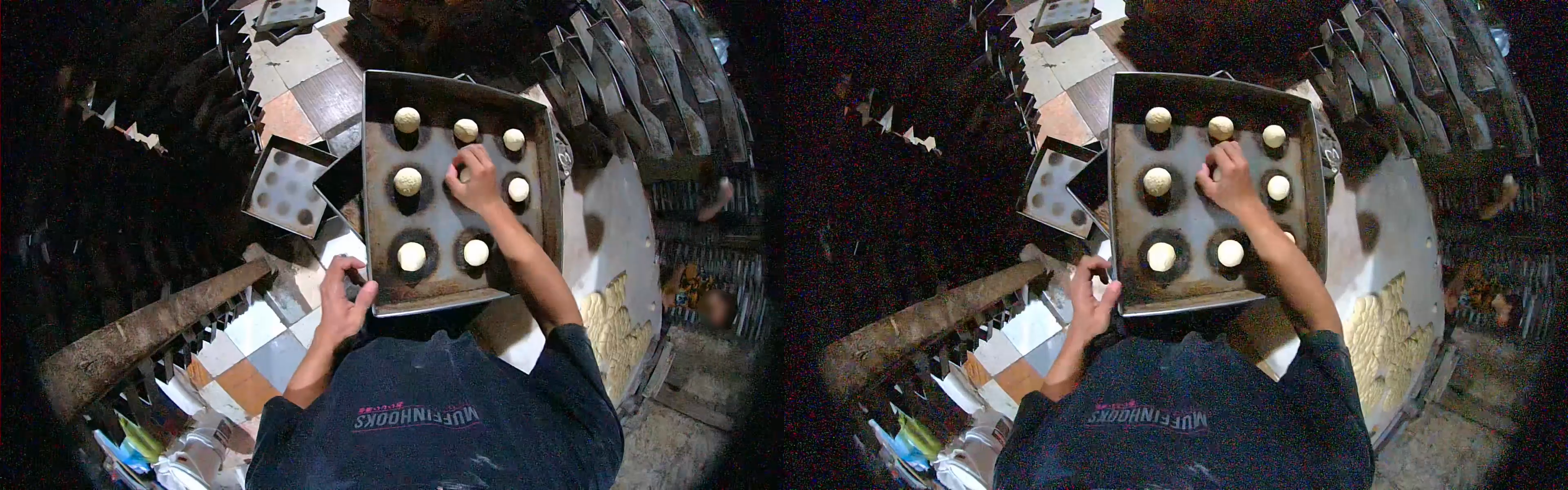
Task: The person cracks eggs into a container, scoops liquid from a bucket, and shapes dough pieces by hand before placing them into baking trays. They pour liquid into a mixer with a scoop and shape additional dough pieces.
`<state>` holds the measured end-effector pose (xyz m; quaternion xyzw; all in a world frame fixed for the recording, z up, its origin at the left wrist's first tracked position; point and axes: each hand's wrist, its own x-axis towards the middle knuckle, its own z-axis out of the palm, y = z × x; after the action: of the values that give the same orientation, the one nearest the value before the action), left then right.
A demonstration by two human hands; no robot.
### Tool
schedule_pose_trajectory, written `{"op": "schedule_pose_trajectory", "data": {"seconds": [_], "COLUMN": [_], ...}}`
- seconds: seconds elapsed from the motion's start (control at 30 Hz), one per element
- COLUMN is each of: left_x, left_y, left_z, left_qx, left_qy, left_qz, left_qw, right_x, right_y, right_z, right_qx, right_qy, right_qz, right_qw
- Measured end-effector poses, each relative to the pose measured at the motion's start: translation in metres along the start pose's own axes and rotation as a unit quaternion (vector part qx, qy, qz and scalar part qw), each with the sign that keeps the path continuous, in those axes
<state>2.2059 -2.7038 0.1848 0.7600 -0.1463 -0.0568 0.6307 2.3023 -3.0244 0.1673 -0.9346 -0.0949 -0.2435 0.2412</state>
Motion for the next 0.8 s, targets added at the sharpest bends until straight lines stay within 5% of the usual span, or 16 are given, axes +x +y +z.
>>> {"op": "schedule_pose_trajectory", "data": {"seconds": [0.13,0.33,0.47,0.53,0.6,0.67,0.8], "left_x": [0.002,0.003,0.005,0.002,-0.001,-0.002,-0.004], "left_y": [-0.010,-0.007,-0.006,-0.008,-0.010,-0.011,-0.013], "left_z": [0.007,0.007,0.006,0.008,0.012,0.015,0.016], "left_qx": [0.008,-0.001,0.028,0.042,-0.001,-0.004,-0.024], "left_qy": [-0.019,-0.025,-0.006,0.006,0.009,0.014,0.013], "left_qz": [0.021,0.005,0.040,0.060,0.021,0.032,0.007], "left_qw": [1.000,1.000,0.999,0.997,1.000,0.999,1.000], "right_x": [-0.015,-0.003,-0.005,0.004,-0.008,-0.023,-0.037], "right_y": [-0.016,0.001,-0.006,-0.017,-0.005,-0.001,0.002], "right_z": [-0.020,-0.014,-0.037,-0.062,-0.063,-0.062,-0.065], "right_qx": [0.031,-0.027,0.027,0.075,0.119,0.108,0.254], "right_qy": [-0.081,-0.012,-0.128,-0.181,-0.169,-0.183,-0.091], "right_qz": [-0.054,0.002,-0.057,-0.029,0.140,0.127,0.253], "right_qw": [0.995,1.000,0.990,0.980,0.968,0.969,0.929]}}
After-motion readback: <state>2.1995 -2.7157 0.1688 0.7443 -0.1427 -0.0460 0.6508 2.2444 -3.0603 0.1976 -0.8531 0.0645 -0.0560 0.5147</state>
